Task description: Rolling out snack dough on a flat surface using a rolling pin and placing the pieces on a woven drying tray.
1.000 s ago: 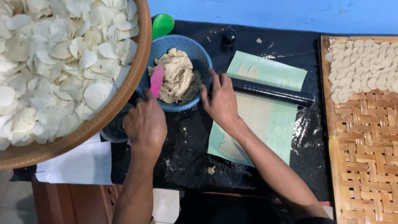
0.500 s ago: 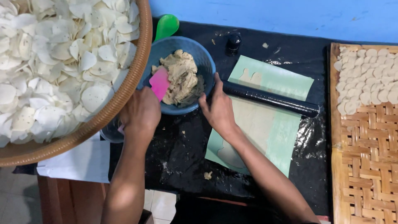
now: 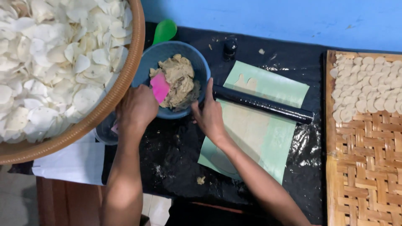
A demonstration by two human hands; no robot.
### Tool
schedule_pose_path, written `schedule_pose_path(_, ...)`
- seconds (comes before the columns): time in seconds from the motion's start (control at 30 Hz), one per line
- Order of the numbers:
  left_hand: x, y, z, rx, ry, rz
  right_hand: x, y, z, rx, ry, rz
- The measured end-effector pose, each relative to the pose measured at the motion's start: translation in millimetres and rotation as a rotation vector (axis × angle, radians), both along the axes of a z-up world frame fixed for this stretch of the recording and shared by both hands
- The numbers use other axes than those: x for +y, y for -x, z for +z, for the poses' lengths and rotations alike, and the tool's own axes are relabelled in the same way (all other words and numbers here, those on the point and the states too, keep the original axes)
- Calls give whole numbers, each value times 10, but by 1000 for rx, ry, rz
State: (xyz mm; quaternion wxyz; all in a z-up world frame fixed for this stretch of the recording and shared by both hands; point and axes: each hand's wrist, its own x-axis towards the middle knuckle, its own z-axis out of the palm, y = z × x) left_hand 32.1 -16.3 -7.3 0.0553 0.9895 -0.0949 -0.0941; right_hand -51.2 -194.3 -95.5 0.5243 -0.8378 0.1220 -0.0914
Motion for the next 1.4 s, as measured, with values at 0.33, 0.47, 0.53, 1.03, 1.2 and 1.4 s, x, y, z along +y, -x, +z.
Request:
schedule_pose_path(0.33, -192, 473, 218, -111, -51, 9, 93, -10, -245, -48, -162, -81)
schedule_pose_path(0.47, -352, 210, 131, -160, -109, -202, 134, -73, -234, 6, -505, -111)
schedule_pose_path(0.53, -402, 29, 46, -114, -161, -266, 167, -77, -232, 55, -601, -113)
schedule_pose_path(1.03, -329, 113, 240, -281, -272, -295, 364, -91, -196, -50, -772, -145)
schedule_pose_path(1.2, -667, -191, -120, -265, -165, -206, 370, -65, -93, -58, -684, -145)
schedule_pose_path(1.4, -960, -428, 162, -139, -221, -311, 360, -69, -240, -67, -638, -130)
